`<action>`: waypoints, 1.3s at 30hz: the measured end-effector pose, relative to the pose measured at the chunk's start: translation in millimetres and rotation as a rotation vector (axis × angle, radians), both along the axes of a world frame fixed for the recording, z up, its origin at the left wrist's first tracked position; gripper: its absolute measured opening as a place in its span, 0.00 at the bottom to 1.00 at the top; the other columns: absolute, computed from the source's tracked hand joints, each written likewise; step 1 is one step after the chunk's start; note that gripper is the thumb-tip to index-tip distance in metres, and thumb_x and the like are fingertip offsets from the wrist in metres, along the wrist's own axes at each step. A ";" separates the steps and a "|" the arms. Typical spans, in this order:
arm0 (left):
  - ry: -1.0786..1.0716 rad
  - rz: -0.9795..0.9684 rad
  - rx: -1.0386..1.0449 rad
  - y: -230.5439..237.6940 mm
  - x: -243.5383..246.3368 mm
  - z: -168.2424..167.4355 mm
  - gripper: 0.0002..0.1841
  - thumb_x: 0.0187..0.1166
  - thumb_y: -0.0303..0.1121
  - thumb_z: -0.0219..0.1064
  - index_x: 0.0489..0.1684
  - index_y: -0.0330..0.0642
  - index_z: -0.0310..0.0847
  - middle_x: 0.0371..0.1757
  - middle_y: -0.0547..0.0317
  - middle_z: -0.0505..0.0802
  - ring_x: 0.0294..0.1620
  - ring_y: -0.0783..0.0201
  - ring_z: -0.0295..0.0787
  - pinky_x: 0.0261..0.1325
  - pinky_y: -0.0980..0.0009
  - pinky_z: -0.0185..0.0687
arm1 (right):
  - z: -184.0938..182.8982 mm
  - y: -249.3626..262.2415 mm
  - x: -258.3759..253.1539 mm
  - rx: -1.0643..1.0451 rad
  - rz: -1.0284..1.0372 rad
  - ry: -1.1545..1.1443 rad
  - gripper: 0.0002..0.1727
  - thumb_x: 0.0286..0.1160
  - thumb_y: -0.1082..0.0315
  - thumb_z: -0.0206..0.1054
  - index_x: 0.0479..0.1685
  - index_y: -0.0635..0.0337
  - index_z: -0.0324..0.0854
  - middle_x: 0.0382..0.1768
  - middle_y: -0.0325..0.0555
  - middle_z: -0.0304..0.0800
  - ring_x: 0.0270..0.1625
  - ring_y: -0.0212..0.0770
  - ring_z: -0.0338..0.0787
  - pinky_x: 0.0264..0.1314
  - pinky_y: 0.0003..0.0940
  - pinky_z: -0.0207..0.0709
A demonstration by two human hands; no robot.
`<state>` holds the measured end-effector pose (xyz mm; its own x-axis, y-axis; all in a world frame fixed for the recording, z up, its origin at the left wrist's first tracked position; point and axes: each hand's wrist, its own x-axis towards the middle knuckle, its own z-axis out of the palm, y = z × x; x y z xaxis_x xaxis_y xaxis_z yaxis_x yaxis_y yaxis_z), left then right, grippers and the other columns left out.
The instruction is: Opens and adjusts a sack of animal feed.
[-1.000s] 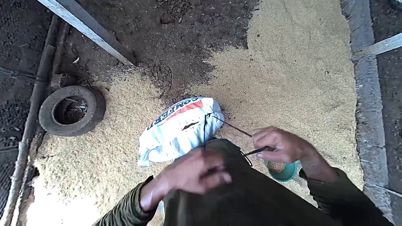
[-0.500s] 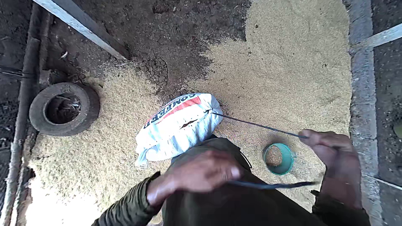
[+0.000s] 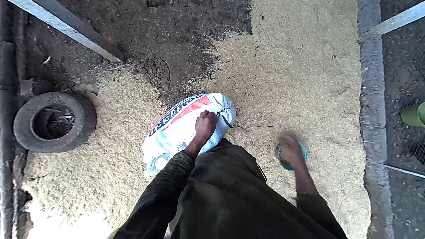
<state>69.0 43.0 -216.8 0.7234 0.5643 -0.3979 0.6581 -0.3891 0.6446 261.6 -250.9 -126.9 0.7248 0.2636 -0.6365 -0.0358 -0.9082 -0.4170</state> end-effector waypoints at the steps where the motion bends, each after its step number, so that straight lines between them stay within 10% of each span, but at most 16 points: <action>1: -0.003 -0.003 -0.006 -2.3 2.0 -2.9 0.16 0.86 0.38 0.64 0.58 0.34 0.88 0.60 0.38 0.90 0.66 0.40 0.85 0.69 0.42 0.77 | 2.9 41.3 -9.8 0.079 0.107 -0.002 0.23 0.89 0.62 0.59 0.74 0.71 0.75 0.70 0.65 0.83 0.70 0.56 0.87 0.73 0.52 0.79; 7: 0.002 0.015 -0.030 -15.1 6.6 -21.3 0.15 0.85 0.35 0.64 0.58 0.34 0.87 0.59 0.39 0.90 0.65 0.41 0.85 0.69 0.43 0.78 | -62.0 195.9 -39.3 0.279 0.520 -0.045 0.26 0.82 0.59 0.69 0.76 0.62 0.78 0.67 0.62 0.83 0.61 0.56 0.88 0.65 0.53 0.82; 13: 0.032 0.030 -0.076 -18.3 3.7 -34.0 0.14 0.85 0.34 0.64 0.58 0.36 0.89 0.59 0.40 0.90 0.66 0.42 0.85 0.70 0.45 0.79 | -95.4 219.6 -46.4 0.131 0.667 -0.068 0.13 0.81 0.70 0.66 0.58 0.65 0.86 0.65 0.66 0.82 0.68 0.65 0.84 0.68 0.64 0.79; 21: -0.028 0.115 -0.159 -11.3 8.8 -31.5 0.18 0.87 0.41 0.64 0.59 0.34 0.87 0.59 0.39 0.90 0.62 0.43 0.87 0.69 0.45 0.80 | -116.2 172.1 -44.9 0.654 -0.101 0.299 0.17 0.89 0.72 0.56 0.70 0.72 0.74 0.54 0.59 0.88 0.53 0.45 0.90 0.64 0.44 0.83; 25: -0.048 0.125 -0.143 -9.6 9.0 -30.3 0.17 0.84 0.39 0.67 0.59 0.34 0.86 0.59 0.40 0.89 0.61 0.43 0.88 0.68 0.45 0.81 | -117.6 172.1 -54.8 0.926 -0.427 0.485 0.12 0.87 0.79 0.49 0.59 0.67 0.74 0.44 0.46 0.87 0.42 0.37 0.89 0.55 0.37 0.86; 35: -0.124 0.149 -0.200 -6.5 6.2 -24.2 0.14 0.86 0.31 0.62 0.55 0.30 0.88 0.55 0.39 0.92 0.56 0.48 0.91 0.66 0.51 0.83 | -114.8 172.3 -52.3 0.966 -0.550 0.580 0.11 0.88 0.79 0.48 0.57 0.64 0.75 0.40 0.45 0.88 0.39 0.36 0.90 0.53 0.35 0.86; 39: -0.076 0.181 -0.224 -8.0 7.5 -28.0 0.13 0.84 0.31 0.66 0.56 0.33 0.88 0.57 0.40 0.92 0.59 0.48 0.91 0.68 0.51 0.83 | -110.8 176.1 -53.2 0.706 -0.402 0.291 0.12 0.89 0.74 0.57 0.64 0.68 0.70 0.46 0.54 0.86 0.43 0.41 0.91 0.53 0.38 0.87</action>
